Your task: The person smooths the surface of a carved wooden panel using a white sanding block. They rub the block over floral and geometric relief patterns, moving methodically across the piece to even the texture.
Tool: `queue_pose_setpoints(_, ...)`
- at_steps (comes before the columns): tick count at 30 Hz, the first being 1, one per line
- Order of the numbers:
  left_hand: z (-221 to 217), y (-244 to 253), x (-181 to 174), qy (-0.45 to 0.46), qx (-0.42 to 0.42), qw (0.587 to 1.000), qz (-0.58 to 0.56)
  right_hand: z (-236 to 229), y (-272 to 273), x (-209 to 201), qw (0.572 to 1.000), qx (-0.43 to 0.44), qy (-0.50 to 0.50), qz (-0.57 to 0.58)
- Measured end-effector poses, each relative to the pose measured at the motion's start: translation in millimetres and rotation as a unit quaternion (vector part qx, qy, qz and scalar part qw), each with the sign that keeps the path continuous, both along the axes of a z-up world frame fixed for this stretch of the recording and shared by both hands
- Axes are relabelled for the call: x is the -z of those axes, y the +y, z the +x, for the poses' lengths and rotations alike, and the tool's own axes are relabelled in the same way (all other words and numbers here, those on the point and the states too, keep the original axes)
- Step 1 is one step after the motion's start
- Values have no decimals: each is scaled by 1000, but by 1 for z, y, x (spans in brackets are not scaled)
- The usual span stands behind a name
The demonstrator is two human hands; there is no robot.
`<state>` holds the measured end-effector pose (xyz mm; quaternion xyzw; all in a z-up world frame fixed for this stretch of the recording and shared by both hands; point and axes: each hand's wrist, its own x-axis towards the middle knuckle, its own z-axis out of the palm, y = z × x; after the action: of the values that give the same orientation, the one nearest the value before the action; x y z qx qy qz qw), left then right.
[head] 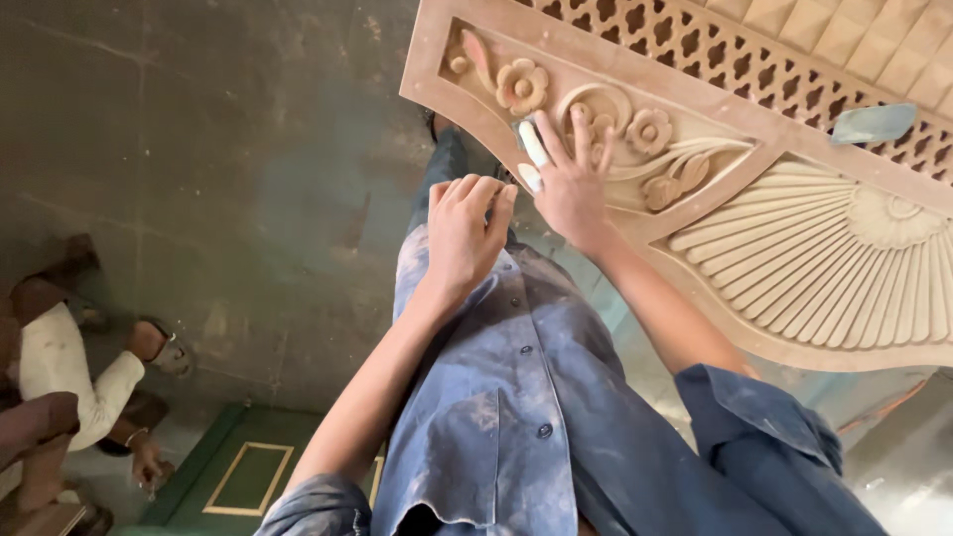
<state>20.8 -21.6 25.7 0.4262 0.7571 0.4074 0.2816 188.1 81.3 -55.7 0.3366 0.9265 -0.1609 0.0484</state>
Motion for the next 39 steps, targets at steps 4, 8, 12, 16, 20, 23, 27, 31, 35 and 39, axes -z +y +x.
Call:
queue_pose_setpoints(4,-1,-4,-4,-4,-31,999,-23,6,-7,-10,998,-21,-32,42)
queue_pose_setpoints(8,0,0,-6,0,-38,999,-5,-14,-8,0,999,11,-19,39)
queue_pose_setpoints(12,13,-11,1,-2,-29,1000,2,-4,-20,3,999,30,-32,8)
queue_pose_setpoints(16,7,-8,2,-2,-53,999,-3,9,-18,-13,996,22,-70,49)
queue_pose_setpoints(20,10,-12,-1,3,-53,999,-7,5,-31,-4,999,43,-16,7)
queue_pose_setpoints(23,17,-3,6,5,-40,999,1,7,-25,8,998,48,-22,27)
queue_pose_setpoints(27,28,-5,1,7,-23,999,26,37,-34,-8,999,51,13,7)
queue_pose_setpoints(31,19,13,0,4,-35,999,-7,35,-7,-4,994,57,67,61)
queue_pose_setpoints(35,24,0,4,20,-44,999,9,43,-16,13,994,20,101,45)
queue_pose_setpoints(39,26,2,15,5,-56,998,-26,50,-3,19,988,42,150,18)
